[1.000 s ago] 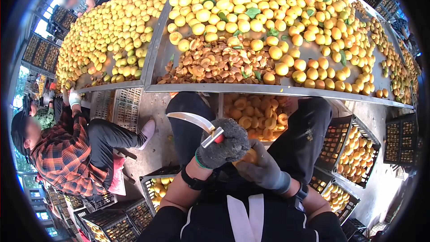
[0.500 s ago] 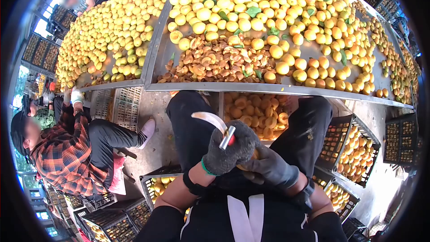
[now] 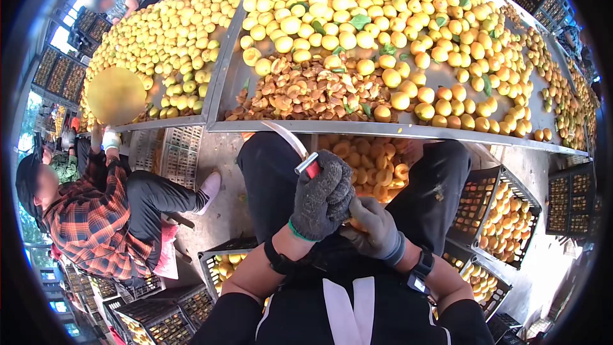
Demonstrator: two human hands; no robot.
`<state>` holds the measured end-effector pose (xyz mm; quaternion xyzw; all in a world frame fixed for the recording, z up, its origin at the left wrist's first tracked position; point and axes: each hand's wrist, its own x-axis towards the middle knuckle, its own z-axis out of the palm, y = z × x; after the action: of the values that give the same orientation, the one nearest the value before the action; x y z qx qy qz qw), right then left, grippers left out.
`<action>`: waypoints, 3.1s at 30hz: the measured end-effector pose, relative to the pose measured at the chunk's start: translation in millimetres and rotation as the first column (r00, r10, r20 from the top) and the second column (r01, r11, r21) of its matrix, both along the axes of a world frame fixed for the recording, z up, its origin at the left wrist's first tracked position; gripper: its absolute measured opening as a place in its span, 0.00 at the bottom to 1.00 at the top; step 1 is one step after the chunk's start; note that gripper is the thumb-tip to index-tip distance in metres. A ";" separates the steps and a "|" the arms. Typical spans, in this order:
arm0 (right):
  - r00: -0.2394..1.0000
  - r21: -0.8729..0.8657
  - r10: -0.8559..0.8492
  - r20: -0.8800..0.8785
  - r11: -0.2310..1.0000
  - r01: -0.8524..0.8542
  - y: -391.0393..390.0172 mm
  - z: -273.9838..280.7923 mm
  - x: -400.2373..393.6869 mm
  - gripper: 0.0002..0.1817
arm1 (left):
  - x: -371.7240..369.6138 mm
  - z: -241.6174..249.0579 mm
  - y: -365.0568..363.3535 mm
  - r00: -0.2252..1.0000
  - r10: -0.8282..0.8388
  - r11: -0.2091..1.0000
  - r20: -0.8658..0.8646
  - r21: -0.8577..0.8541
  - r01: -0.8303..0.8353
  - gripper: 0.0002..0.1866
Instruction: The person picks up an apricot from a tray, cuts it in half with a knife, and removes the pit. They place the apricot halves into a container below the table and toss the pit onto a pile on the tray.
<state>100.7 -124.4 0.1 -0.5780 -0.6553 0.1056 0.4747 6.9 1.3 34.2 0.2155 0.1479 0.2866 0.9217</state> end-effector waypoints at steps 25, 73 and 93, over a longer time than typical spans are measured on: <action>0.386 -0.288 -0.281 -0.878 0.957 0.041 26.9 -23.9 15.5 0.19 | -8.8 -87.4 -0.4 0.809 0.194 0.931 -0.555 0.364 0.026 0.05; -0.300 -0.302 -0.400 -0.866 0.897 -0.324 12.9 -6.0 6.7 0.22 | -8.0 -29.9 17.2 0.974 0.214 0.972 -0.082 0.115 -0.204 0.03; 0.003 -0.436 -0.471 -0.882 0.813 -0.385 2.6 3.6 -8.2 0.24 | -3.0 -38.8 14.2 0.993 -0.118 0.831 -0.028 0.544 0.114 0.12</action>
<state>92.5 -121.8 3.7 -0.4614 -0.0330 0.6581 0.5940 3.9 15.5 -4.6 0.4761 0.0436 0.2610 0.8386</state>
